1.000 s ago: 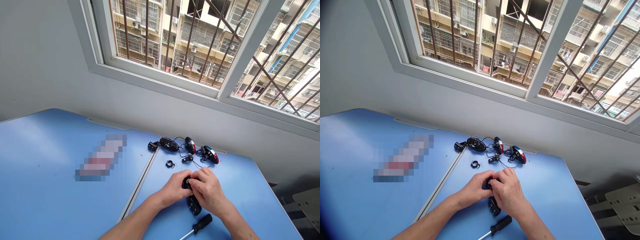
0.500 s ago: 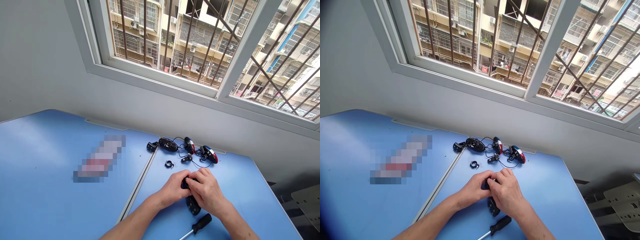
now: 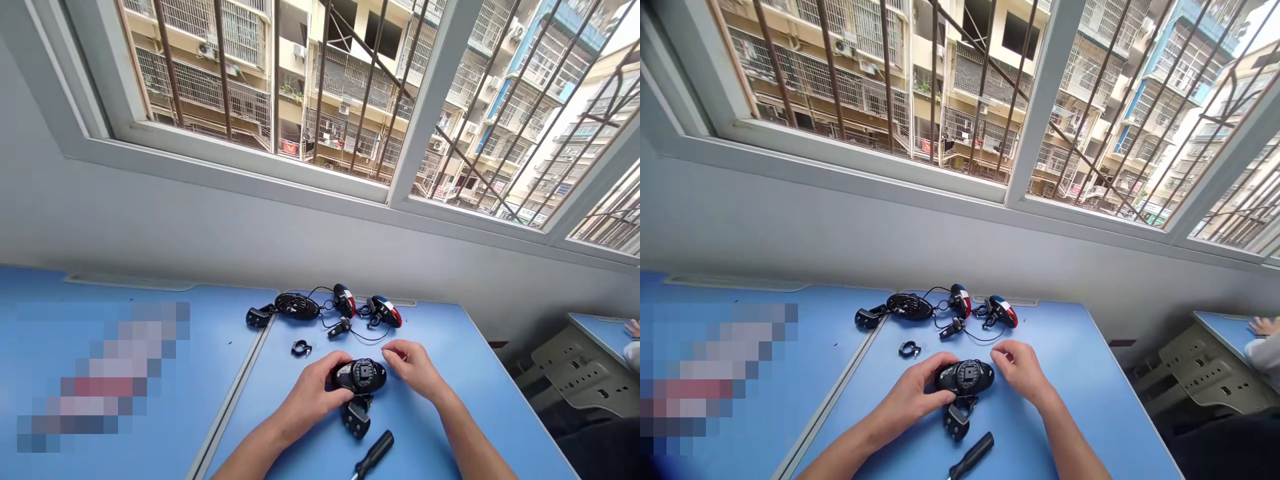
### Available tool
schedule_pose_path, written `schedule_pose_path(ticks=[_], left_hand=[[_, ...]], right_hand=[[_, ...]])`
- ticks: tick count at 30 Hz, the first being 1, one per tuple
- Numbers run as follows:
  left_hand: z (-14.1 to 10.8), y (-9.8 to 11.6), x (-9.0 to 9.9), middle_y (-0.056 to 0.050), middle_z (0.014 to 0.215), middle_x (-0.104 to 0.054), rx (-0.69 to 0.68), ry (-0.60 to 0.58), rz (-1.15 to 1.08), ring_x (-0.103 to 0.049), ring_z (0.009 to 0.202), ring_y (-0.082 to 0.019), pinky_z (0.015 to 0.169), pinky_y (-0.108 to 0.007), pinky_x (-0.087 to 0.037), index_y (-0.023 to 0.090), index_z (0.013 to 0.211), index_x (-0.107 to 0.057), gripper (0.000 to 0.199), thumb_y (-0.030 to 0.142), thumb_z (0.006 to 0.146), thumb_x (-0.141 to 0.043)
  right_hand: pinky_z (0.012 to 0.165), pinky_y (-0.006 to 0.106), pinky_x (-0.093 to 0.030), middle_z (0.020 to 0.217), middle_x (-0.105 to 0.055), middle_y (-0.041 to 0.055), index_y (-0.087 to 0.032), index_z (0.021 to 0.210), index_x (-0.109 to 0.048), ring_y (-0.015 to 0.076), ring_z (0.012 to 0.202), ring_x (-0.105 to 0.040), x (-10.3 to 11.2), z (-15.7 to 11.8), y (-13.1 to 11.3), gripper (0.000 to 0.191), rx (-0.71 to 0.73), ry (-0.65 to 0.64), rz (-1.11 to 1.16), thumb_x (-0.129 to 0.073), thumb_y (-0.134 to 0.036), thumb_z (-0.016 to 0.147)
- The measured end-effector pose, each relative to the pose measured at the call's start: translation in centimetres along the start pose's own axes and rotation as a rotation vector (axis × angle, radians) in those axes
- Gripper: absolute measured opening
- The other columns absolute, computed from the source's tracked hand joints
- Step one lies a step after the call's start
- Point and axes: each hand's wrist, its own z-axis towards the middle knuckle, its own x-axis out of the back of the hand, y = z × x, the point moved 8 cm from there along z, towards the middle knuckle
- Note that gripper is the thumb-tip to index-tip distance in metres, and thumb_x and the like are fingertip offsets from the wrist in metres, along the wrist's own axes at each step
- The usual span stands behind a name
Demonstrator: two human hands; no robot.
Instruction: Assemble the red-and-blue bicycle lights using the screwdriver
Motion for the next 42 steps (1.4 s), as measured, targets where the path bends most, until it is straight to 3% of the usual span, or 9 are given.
schedule_pose_path(ticks=[3,6,10,14,17,31,42], left_hand=[[0.1,-0.2,0.1,0.000,0.091,-0.068,-0.006,0.002,-0.006,-0.061,0.086,-0.021,0.077,-0.028,-0.047,0.020,0.098,-0.060,0.032,0.017,0.066,-0.058],[0.2,-0.3,0.2,-0.001,0.094,-0.069,0.015,0.014,-0.030,-0.062,0.088,-0.023,0.078,-0.030,-0.048,0.020,0.098,-0.061,0.032,0.019,0.066,-0.060],[0.3,-0.4,0.6,-0.003,0.097,-0.069,0.023,0.058,-0.105,-0.062,0.091,-0.025,0.079,-0.031,-0.050,0.020,0.100,-0.062,0.034,0.024,0.066,-0.062],[0.3,-0.6,0.7,-0.002,0.095,-0.068,0.026,0.066,-0.145,-0.062,0.092,-0.025,0.080,-0.033,-0.050,0.021,0.101,-0.062,0.036,0.023,0.065,-0.063],[0.3,-0.7,0.6,-0.002,0.095,-0.068,0.040,0.059,-0.136,-0.062,0.090,-0.024,0.080,-0.032,-0.051,0.021,0.101,-0.063,0.036,0.022,0.065,-0.062],[0.2,-1.0,0.6,-0.004,0.099,-0.067,0.039,0.070,-0.142,-0.063,0.090,-0.024,0.079,-0.032,-0.051,0.018,0.105,-0.061,0.039,0.020,0.066,-0.063],[0.2,-0.9,0.6,-0.003,0.102,-0.067,0.025,0.059,-0.160,-0.063,0.091,-0.023,0.081,-0.031,-0.051,0.020,0.108,-0.062,0.042,0.016,0.067,-0.062]], right_hand=[[0.040,0.021,-0.045,0.059,-0.061,0.0011,-0.015,0.071,-0.065,0.0138,0.051,-0.060,-1.6,-0.5,1.7,0.033,-0.165,-0.152,0.124,-0.057,-0.046,0.078],[0.038,0.021,-0.045,0.057,-0.058,-0.0004,-0.014,0.077,-0.064,0.0134,0.048,-0.060,-2.7,-0.9,2.3,0.044,-0.269,-0.225,0.250,-0.059,-0.057,0.073],[0.045,0.023,-0.050,0.065,-0.059,-0.0001,-0.014,0.089,-0.064,0.0124,0.055,-0.062,-3.0,-1.0,2.2,0.058,-0.318,-0.205,0.399,-0.062,-0.067,0.066],[0.044,0.022,-0.048,0.065,-0.059,0.0004,-0.014,0.080,-0.062,0.0111,0.052,-0.060,-3.3,-1.0,2.5,0.060,-0.358,-0.183,0.479,-0.063,-0.072,0.064],[0.043,0.022,-0.047,0.061,-0.058,0.0000,-0.013,0.072,-0.061,0.0107,0.050,-0.058,-3.6,-1.1,2.7,0.059,-0.372,-0.187,0.504,-0.066,-0.071,0.060],[0.048,0.024,-0.050,0.069,-0.067,0.0033,-0.012,0.083,-0.067,0.0114,0.055,-0.060,-3.3,-1.3,2.5,0.056,-0.363,-0.198,0.573,-0.078,-0.059,0.054],[0.048,0.025,-0.049,0.066,-0.066,0.0028,-0.012,0.081,-0.067,0.0122,0.054,-0.060,-3.2,-1.1,3.0,0.053,-0.357,-0.192,0.586,-0.082,-0.053,0.052]])
